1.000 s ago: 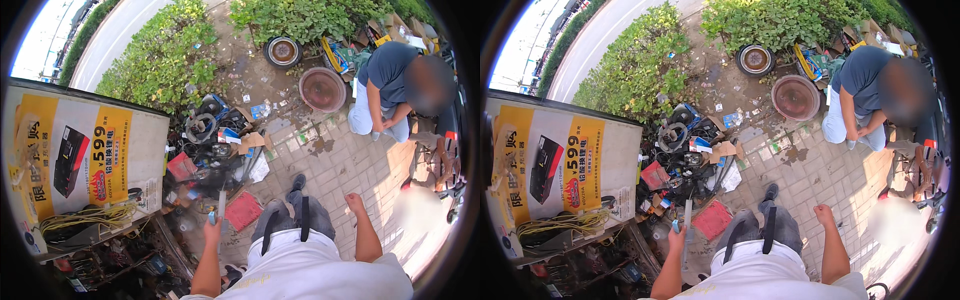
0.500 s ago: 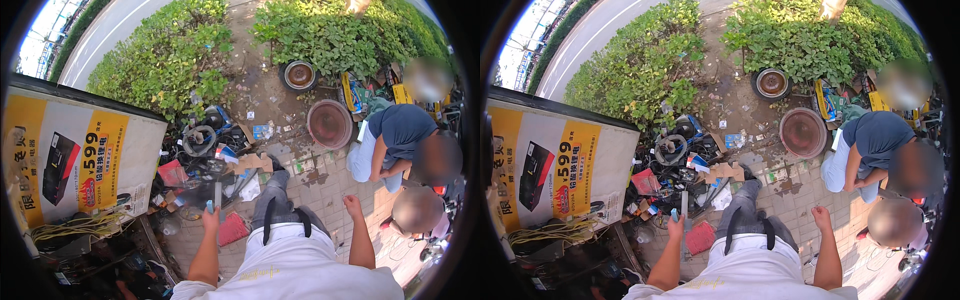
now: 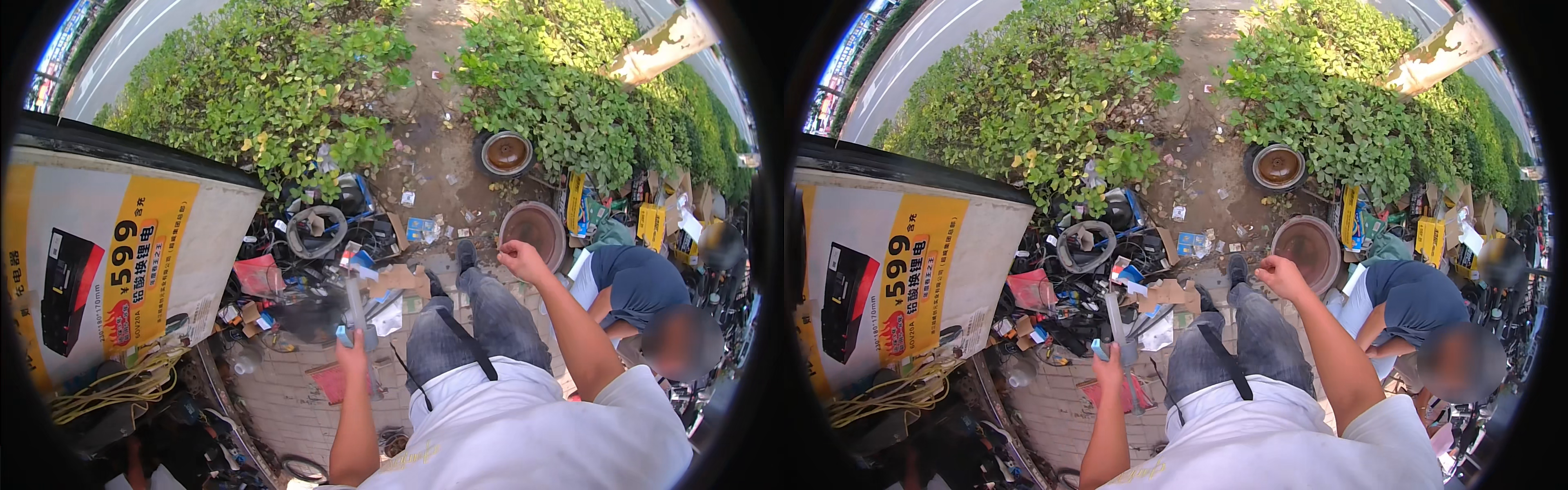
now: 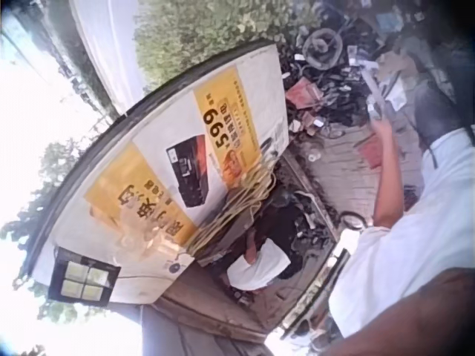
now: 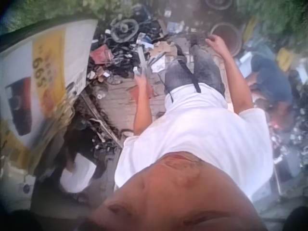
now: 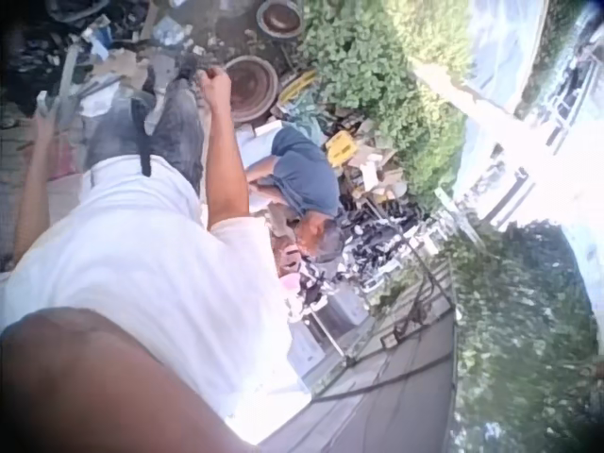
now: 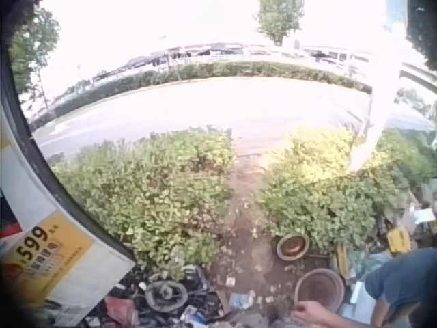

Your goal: The person scrubs a bicycle wheel rim with a brush and water, then wipes it with their hand. They later handle a plastic container and a manual pump, assembling and disassembling parts.

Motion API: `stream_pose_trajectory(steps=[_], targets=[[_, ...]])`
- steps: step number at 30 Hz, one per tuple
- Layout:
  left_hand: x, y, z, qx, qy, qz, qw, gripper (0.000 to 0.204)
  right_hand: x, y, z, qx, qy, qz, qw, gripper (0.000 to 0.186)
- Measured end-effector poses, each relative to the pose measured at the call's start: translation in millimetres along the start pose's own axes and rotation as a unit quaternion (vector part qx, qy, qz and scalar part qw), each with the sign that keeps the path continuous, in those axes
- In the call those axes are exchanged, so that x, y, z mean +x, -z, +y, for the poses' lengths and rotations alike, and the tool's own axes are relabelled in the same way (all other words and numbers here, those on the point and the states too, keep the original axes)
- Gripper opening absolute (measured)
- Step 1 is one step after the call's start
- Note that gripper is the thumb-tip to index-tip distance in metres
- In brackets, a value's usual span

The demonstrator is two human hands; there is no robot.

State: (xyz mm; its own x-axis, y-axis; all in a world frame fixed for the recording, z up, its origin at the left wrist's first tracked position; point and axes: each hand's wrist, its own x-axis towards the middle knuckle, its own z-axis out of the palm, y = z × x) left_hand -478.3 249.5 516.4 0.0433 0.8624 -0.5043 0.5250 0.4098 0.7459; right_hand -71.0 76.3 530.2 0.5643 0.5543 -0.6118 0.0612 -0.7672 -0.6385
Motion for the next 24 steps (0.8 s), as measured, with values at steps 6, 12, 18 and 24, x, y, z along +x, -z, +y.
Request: stream_pose_trajectory(steps=[6, 12, 18, 24], targets=[[-7.6, -17.4, 30.1, 0.006, 0.019, 0.089, 0.996, 0.024, 108.2, -57.0, -114.5, -0.039, 0.129, -0.062, 0.989, 0.032], [17.7, -48.5, 44.7, -0.012, 0.087, 0.175, 0.981, 0.027, 239.8, -160.5, -231.1, -0.111, 0.278, -0.067, 0.952, 0.019], [5.8, -93.1, 81.3, -0.088, 0.149, 0.275, 0.946, 0.023, 372.7, -245.5, -279.6, -0.296, 0.366, -0.114, 0.875, 0.012], [-13.1, -120.4, 104.7, -0.116, 0.214, 0.318, 0.916, 0.017, 472.9, -316.8, -263.8, -0.528, 0.412, -0.115, 0.734, 0.027]])
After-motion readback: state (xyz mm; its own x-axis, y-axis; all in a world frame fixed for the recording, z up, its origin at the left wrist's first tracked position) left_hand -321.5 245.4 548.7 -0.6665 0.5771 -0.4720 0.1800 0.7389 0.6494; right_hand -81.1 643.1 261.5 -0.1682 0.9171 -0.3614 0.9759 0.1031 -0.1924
